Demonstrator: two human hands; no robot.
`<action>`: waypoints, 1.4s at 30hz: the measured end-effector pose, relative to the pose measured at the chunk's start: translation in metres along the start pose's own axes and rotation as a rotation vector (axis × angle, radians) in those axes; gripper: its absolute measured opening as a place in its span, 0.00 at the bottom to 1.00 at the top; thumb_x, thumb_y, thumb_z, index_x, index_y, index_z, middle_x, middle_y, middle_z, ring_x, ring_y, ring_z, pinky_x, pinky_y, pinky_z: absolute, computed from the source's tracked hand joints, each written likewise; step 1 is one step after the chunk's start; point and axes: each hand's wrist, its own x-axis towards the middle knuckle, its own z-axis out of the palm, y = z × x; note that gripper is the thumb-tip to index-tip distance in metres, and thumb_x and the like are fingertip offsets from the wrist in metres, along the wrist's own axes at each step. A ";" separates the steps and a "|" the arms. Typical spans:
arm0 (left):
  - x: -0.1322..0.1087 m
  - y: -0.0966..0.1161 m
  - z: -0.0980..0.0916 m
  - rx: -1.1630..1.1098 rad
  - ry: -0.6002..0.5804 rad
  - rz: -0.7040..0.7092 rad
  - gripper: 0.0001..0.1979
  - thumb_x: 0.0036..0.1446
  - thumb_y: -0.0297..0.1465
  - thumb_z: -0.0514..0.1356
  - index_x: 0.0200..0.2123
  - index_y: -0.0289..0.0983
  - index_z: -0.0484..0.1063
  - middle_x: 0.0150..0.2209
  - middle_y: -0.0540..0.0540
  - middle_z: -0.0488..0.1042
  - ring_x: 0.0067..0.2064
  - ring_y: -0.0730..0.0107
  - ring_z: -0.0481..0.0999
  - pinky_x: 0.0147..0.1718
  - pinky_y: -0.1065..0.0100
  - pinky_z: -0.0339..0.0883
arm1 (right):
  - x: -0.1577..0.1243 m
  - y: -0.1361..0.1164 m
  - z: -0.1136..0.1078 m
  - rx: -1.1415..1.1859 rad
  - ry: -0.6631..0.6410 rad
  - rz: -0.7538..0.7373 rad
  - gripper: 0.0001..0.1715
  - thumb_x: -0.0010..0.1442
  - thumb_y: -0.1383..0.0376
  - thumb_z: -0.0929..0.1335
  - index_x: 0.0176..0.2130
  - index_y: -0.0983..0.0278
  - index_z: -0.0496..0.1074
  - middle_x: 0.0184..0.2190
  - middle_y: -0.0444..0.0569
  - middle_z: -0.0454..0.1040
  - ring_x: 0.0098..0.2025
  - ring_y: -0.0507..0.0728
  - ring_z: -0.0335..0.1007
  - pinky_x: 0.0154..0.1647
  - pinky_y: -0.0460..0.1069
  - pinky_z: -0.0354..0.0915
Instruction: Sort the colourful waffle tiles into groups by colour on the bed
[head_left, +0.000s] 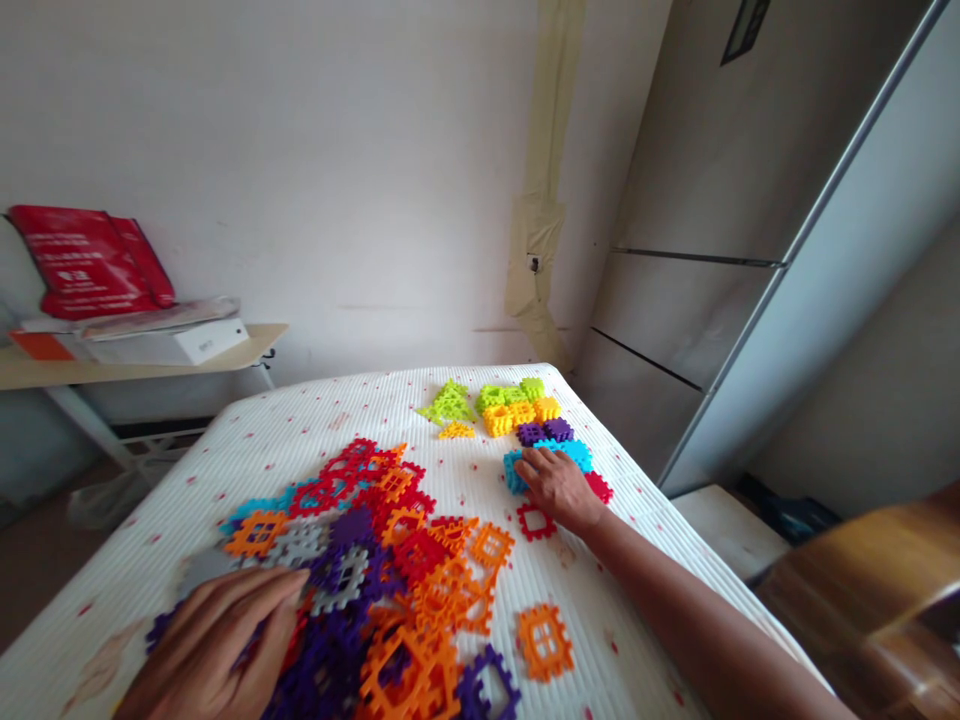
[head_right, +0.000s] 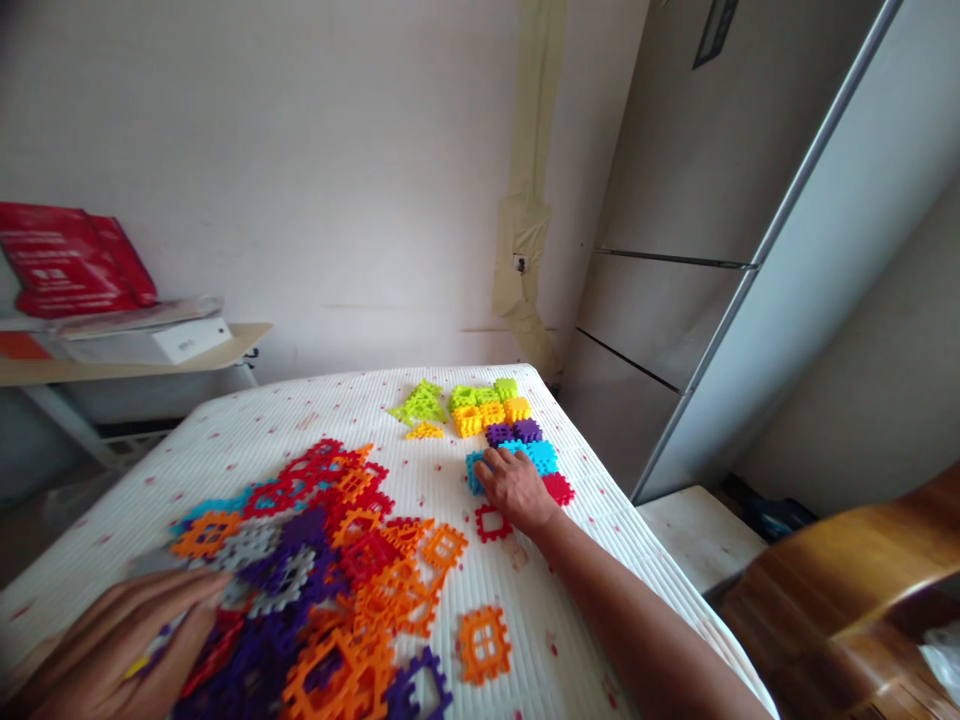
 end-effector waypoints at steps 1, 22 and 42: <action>-0.002 -0.003 0.000 -0.008 -0.034 0.010 0.06 0.50 0.30 0.60 0.32 0.47 0.74 0.28 0.53 0.77 0.30 0.69 0.77 0.35 0.69 0.70 | 0.000 0.000 0.000 0.002 -0.002 0.000 0.11 0.62 0.66 0.62 0.45 0.63 0.68 0.45 0.54 0.69 0.44 0.59 0.63 0.37 0.51 0.58; -0.005 -0.021 -0.037 0.035 0.049 -0.359 0.05 0.50 0.26 0.59 0.32 0.38 0.74 0.32 0.48 0.75 0.36 0.68 0.74 0.41 0.66 0.67 | -0.029 -0.012 -0.033 0.141 0.565 -0.026 0.13 0.62 0.59 0.64 0.44 0.63 0.69 0.44 0.54 0.73 0.42 0.57 0.71 0.39 0.50 0.66; -0.022 -0.030 -0.042 0.190 -0.939 -0.593 0.13 0.43 0.25 0.59 0.35 0.37 0.76 0.38 0.41 0.76 0.44 0.58 0.73 0.43 0.64 0.62 | -0.035 -0.065 -0.013 0.349 0.536 -0.308 0.09 0.63 0.67 0.62 0.42 0.64 0.69 0.39 0.53 0.75 0.38 0.54 0.73 0.35 0.48 0.70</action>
